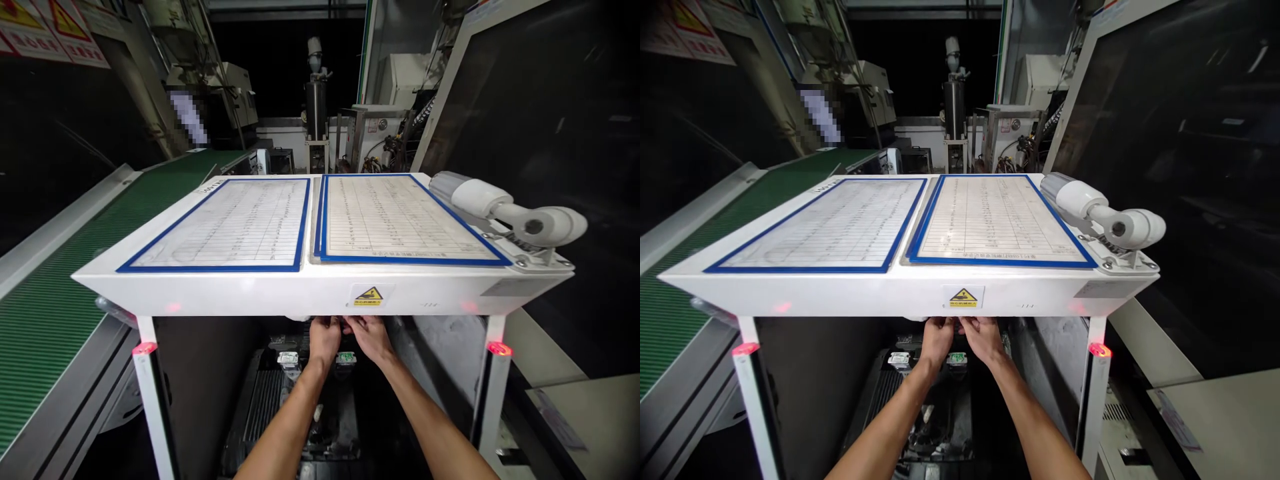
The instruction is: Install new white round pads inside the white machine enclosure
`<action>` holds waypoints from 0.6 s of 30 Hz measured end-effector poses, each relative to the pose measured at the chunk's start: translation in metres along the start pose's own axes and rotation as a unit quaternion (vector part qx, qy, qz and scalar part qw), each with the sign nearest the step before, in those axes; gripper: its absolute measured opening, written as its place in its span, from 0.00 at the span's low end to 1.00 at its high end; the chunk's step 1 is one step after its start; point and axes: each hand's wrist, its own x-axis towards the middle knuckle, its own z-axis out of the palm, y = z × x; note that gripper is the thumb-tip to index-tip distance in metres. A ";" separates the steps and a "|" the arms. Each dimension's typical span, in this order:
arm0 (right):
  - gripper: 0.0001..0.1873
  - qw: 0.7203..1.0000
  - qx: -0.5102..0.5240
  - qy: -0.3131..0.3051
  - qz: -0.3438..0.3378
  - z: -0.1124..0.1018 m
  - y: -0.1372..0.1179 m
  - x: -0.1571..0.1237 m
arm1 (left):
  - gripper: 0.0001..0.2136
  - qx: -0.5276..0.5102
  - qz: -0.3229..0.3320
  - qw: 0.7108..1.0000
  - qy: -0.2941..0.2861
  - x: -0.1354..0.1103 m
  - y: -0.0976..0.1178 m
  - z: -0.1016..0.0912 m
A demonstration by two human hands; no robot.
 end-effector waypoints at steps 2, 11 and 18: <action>0.23 1.000 -0.019 0.000 -0.004 0.002 -0.002 0.001 | 0.12 0.008 -0.010 1.000 0.006 0.002 0.000 0.002; 0.21 0.994 -0.050 -0.091 0.027 -0.003 -0.002 -0.001 | 0.12 0.131 0.006 0.991 -0.015 -0.029 0.043 -0.016; 0.28 0.990 0.002 -0.117 0.085 0.007 0.004 0.010 | 0.06 0.266 0.035 0.961 -0.070 -0.011 0.067 -0.097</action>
